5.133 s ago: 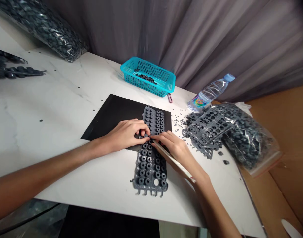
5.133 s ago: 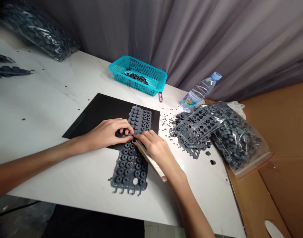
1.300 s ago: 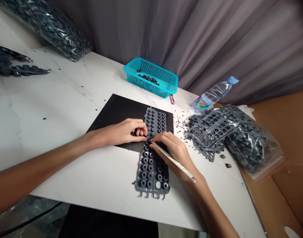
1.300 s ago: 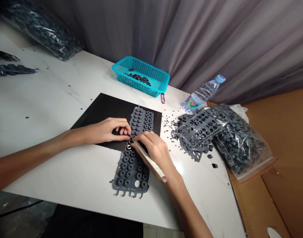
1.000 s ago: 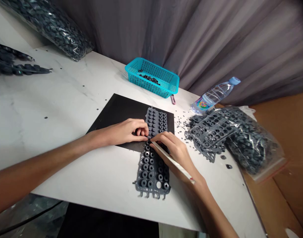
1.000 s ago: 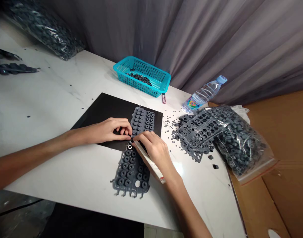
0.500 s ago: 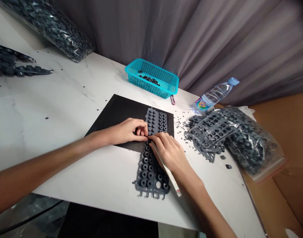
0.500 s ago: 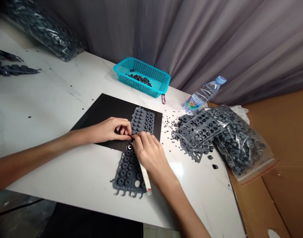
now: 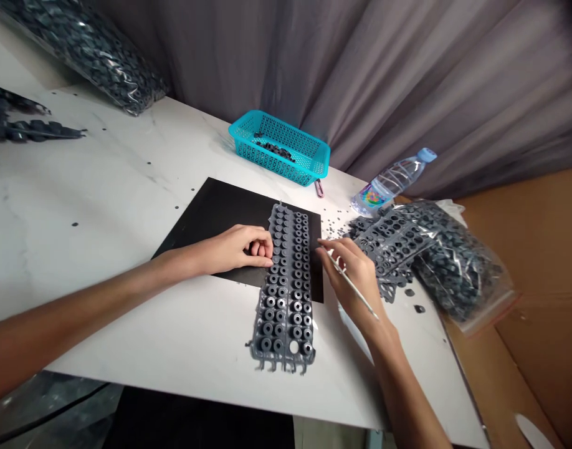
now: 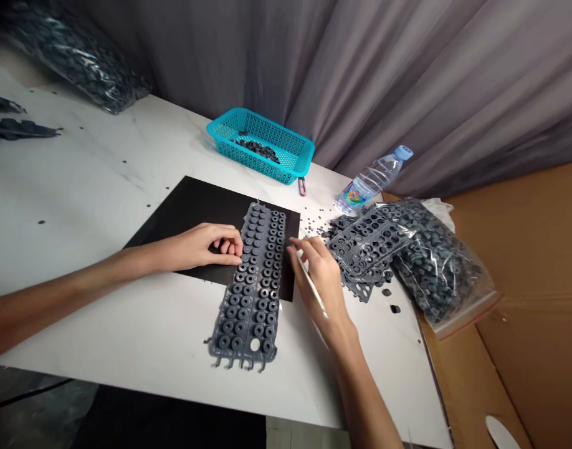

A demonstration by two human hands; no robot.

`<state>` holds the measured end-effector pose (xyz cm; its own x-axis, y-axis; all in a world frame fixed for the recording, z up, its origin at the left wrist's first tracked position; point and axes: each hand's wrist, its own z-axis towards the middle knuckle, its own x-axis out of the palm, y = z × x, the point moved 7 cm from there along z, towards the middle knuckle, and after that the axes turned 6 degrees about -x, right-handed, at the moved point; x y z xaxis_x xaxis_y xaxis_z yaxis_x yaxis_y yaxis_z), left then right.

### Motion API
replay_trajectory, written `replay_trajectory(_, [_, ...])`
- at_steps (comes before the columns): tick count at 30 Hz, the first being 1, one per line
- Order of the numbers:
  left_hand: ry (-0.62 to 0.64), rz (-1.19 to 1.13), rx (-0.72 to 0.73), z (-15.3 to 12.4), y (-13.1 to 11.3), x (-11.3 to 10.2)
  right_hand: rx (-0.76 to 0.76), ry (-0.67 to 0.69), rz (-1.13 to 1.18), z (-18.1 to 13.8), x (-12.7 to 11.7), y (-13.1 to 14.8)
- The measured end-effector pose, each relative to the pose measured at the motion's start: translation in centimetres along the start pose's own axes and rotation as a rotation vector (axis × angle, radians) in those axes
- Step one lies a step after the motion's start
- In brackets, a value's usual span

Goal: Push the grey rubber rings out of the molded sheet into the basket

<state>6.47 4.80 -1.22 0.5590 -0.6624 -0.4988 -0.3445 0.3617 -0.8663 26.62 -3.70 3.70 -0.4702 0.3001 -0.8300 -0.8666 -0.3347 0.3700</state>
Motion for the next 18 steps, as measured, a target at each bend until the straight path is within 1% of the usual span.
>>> replay_trajectory(2, [-0.027, -0.005, 0.009, -0.2, -0.1, -0.1, -0.086, 0.079, 0.146, 0.0, 0.6, 1.3])
replay_trajectory(4, [-0.045, -0.010, 0.009, -0.2, -0.1, -0.1, -0.158, 0.149, 0.225, 0.0, 1.3, 3.1])
replay_trajectory(6, [-0.050, -0.019, 0.009, -0.2, -0.1, -0.1, -0.200, 0.199, 0.238, 0.0, 2.0, 4.4])
replay_trajectory(8, [-0.050, -0.026, 0.010, -0.2, -0.2, -0.1, -0.219, 0.230, 0.223, 0.0, 2.5, 4.9])
replay_trajectory(11, [-0.051, -0.032, 0.007, -0.1, -0.2, -0.1, -0.252, 0.228, 0.182, 0.1, 3.0, 4.6])
replay_trajectory(16, [-0.047, -0.034, 0.011, 0.0, -0.1, -0.1, -0.327, 0.173, 0.067, 0.0, 3.4, 4.3])
replay_trajectory(18, [-0.041, -0.031, 0.010, 0.0, -0.1, -0.1, -0.332, 0.177, 0.010, -0.1, 3.6, 4.3])
